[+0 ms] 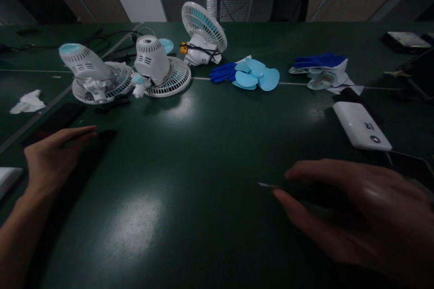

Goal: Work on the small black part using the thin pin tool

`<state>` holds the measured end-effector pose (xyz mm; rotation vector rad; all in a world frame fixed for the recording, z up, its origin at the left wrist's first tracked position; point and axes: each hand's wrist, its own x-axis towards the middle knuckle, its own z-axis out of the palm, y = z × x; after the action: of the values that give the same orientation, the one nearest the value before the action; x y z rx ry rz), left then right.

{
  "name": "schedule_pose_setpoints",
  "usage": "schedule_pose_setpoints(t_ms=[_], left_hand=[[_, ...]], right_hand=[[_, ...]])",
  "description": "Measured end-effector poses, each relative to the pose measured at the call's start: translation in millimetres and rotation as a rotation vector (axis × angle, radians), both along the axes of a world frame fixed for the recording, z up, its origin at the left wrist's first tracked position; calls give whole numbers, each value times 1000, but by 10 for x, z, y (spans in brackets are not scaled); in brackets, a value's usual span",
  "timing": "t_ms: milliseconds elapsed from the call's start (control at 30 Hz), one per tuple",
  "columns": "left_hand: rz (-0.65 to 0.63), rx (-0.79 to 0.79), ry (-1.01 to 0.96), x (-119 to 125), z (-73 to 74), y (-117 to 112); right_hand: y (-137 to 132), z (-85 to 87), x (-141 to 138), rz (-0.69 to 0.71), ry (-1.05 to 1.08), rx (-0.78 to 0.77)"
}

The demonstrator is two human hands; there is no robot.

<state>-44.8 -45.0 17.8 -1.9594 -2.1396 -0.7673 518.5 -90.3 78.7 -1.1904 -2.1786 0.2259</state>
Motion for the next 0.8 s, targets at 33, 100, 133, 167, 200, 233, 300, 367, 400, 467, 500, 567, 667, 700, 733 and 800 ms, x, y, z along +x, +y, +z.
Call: schedule_pose_setpoints(t_ms=[33,100,133,167,200,233,300,367,400,467,500,567,667,700,733,800], left_hand=[[0,5,-7,-2,-4,4],[4,11,-46,18,-10,14],[3,6,-70,41,-11,21],[2,6,-90,72,-9,28],[1,7,-101,107,-3,35],[-3,6,-101,145,4,43],[-23,-6,-65,212,20,59],[-29,-4,-26,250,31,70],[-23,-6,-9,256,31,73],[3,-25,8,244,26,73],[13,-37,6,231,22,71],[21,-43,-2,206,18,65],[2,-11,-14,197,24,62],[-7,-10,-24,202,26,65],[-17,-14,-44,208,25,70],[-31,-44,-104,219,11,89]], right_hand=[[43,-87,-44,22,6,25],[129,-291,-113,104,13,17],[166,-399,-135,133,13,-22],[194,-501,-148,162,3,-83],[213,-593,-154,170,-8,-129],[223,-669,-153,157,-32,-157],[224,-765,-144,175,-119,-193],[216,-792,-136,203,-152,-188],[213,-789,-134,216,-153,-181],[214,-769,-133,227,-147,-170],[216,-761,-134,229,-147,-169],[223,-757,-134,225,-148,-173],[228,-774,-129,226,-143,-186],[228,-780,-127,229,-142,-190],[228,-785,-126,231,-142,-195],[227,-785,-127,230,-144,-199]])
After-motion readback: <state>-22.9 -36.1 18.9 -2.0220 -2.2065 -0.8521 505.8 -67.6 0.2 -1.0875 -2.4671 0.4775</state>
